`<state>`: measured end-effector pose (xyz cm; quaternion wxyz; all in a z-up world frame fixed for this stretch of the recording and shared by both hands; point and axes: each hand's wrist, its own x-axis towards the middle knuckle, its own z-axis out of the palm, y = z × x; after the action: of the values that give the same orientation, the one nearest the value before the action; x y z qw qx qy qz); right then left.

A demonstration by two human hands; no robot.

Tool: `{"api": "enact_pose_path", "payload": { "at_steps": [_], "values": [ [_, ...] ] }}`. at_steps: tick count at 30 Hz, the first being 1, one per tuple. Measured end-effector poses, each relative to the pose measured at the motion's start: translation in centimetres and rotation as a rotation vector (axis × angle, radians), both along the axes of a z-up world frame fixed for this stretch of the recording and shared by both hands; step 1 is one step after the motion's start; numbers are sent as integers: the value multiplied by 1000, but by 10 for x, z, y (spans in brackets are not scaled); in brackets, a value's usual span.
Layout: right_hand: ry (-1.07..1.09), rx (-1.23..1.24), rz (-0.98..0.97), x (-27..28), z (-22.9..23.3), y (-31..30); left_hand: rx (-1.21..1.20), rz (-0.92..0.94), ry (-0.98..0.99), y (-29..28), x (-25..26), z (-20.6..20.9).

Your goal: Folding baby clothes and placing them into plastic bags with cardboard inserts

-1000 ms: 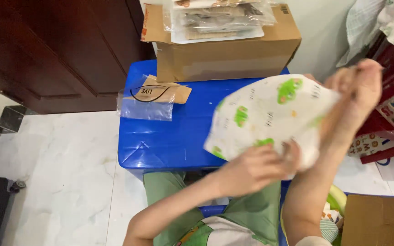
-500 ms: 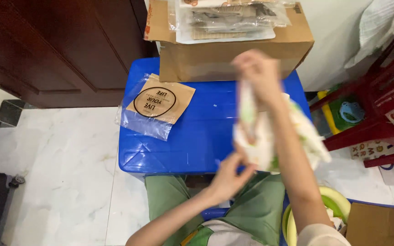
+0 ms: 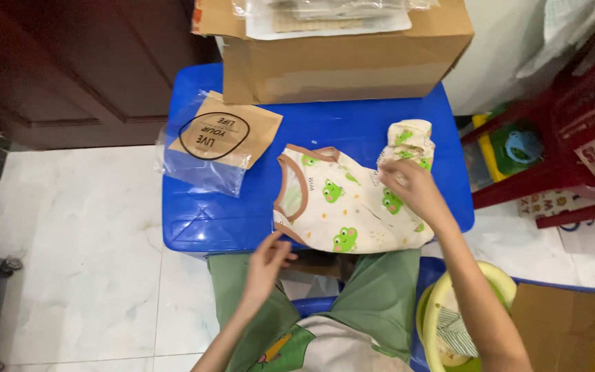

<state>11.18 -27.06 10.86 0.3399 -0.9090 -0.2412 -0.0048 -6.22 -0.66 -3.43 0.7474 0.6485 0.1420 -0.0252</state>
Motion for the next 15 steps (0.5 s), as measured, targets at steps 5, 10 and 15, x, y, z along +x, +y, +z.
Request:
{"api": "enact_pose_path", "payload": {
  "at_steps": [5, 10, 15],
  "values": [
    [67, -90, -167, -66, -49, -76, 465, 35, -44, 24, 10, 89],
    [-173, -251, -301, -80, -82, -90, 841, -65, -315, 2, 85, 88],
    [-247, -390, -257, -80, -79, -69, 1471, -224, -632, -12, 188, 47]
  ]
}}
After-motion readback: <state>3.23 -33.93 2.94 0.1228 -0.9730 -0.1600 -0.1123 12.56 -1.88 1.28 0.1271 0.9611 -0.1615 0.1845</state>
